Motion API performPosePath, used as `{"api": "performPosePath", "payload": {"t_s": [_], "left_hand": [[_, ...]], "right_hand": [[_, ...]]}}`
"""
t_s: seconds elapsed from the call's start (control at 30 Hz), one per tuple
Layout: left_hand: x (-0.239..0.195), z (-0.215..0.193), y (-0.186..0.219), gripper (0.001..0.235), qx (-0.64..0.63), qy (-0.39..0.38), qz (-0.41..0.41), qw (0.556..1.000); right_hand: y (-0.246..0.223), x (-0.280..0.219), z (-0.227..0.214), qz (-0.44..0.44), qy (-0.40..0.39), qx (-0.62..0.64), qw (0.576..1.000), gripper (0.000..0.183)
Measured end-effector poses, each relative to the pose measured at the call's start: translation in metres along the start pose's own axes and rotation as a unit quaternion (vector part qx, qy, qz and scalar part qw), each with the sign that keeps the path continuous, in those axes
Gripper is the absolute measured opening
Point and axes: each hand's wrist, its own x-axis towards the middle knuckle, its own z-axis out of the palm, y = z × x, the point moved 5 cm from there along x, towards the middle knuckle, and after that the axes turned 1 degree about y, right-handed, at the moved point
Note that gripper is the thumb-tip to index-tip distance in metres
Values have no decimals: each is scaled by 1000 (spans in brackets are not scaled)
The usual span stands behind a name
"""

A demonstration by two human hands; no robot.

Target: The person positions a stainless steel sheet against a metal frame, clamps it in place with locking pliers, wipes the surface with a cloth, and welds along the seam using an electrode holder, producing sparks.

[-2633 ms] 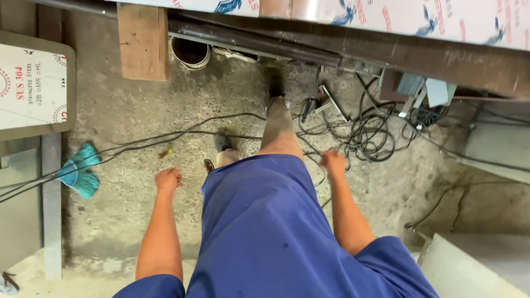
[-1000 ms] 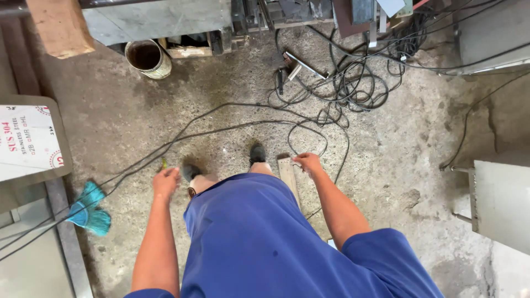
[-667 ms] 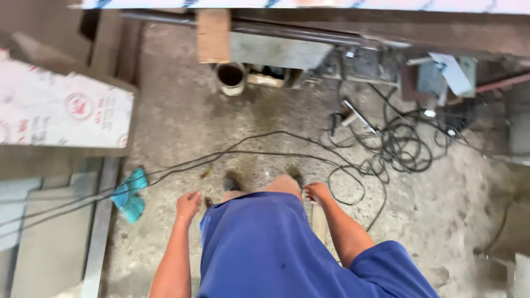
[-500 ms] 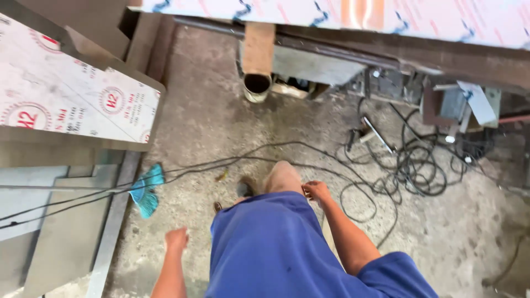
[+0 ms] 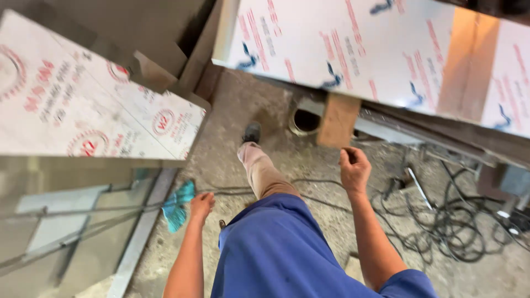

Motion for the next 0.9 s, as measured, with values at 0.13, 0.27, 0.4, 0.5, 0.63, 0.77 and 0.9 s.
{"api": "performPosePath", "payload": {"t_s": [0.13, 0.27, 0.4, 0.5, 0.63, 0.77, 0.9], "left_hand": [[56, -6, 175, 33, 53, 40, 92, 993], [82, 0, 362, 38, 159, 51, 204, 965], [88, 37, 523, 51, 25, 26, 283, 958], [114, 82, 599, 65, 6, -50, 249, 967], [142, 131, 673, 69, 27, -137, 198, 970], [179, 175, 672, 50, -93, -337, 23, 937], [145, 192, 686, 45, -143, -434, -202, 866]], "right_hand": [[-76, 87, 63, -45, 46, -23, 998, 13], [-140, 145, 118, -66, 65, -79, 993, 13], [-158, 197, 158, -60, 45, -152, 985, 26], [-154, 238, 182, -77, 78, -248, 963, 45], [-156, 276, 202, 5, 99, -315, 944, 71], [-154, 290, 220, 126, 83, -377, 914, 91], [-165, 286, 229, 197, 75, -374, 903, 97]]}}
